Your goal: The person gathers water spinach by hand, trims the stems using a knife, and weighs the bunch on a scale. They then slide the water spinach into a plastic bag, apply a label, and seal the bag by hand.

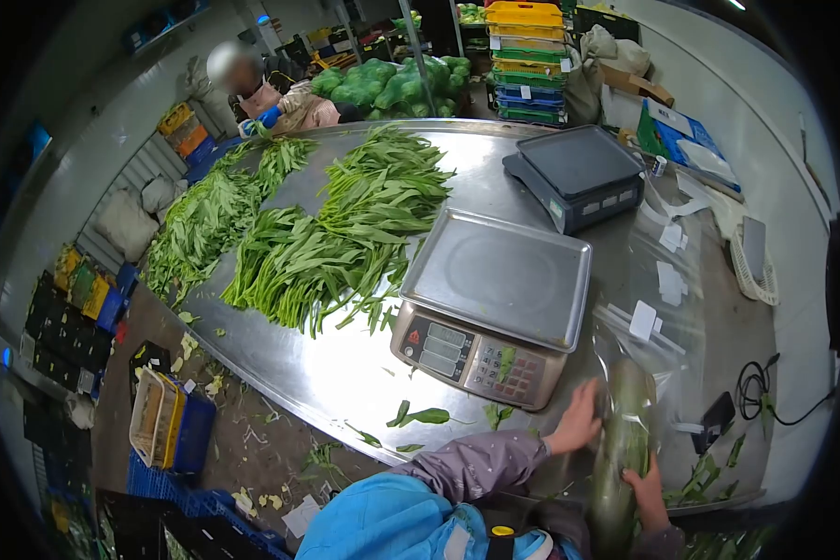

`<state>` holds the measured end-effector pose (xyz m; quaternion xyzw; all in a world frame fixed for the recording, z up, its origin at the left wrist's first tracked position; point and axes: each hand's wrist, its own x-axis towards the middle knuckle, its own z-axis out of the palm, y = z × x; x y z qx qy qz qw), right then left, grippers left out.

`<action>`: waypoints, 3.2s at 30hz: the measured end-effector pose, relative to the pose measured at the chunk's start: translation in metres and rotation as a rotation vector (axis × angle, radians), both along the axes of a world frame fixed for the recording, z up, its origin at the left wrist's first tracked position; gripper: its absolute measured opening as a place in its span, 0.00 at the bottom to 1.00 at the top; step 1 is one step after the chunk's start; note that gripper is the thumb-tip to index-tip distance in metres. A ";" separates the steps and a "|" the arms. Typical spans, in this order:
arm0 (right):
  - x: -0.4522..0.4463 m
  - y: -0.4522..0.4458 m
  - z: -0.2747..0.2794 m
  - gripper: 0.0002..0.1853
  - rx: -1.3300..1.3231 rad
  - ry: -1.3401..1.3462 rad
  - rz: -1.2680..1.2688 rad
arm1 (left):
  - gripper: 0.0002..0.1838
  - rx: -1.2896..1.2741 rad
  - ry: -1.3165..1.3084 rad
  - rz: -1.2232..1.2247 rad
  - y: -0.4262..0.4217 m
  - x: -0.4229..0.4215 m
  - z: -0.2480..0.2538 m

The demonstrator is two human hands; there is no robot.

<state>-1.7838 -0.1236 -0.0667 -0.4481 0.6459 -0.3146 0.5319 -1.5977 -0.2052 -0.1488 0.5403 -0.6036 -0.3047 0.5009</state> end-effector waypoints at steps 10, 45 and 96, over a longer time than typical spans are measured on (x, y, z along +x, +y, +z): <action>0.034 -0.033 -0.026 0.41 -0.025 0.036 0.038 | 0.19 0.403 -0.294 -0.533 0.019 0.068 0.007; -0.077 -0.039 0.170 0.17 -0.659 -0.139 -0.254 | 0.14 0.057 0.495 -0.637 -0.041 0.114 0.278; 0.058 -0.090 0.281 0.07 -0.380 0.684 1.044 | 0.20 0.960 0.922 -1.137 -0.051 0.061 0.082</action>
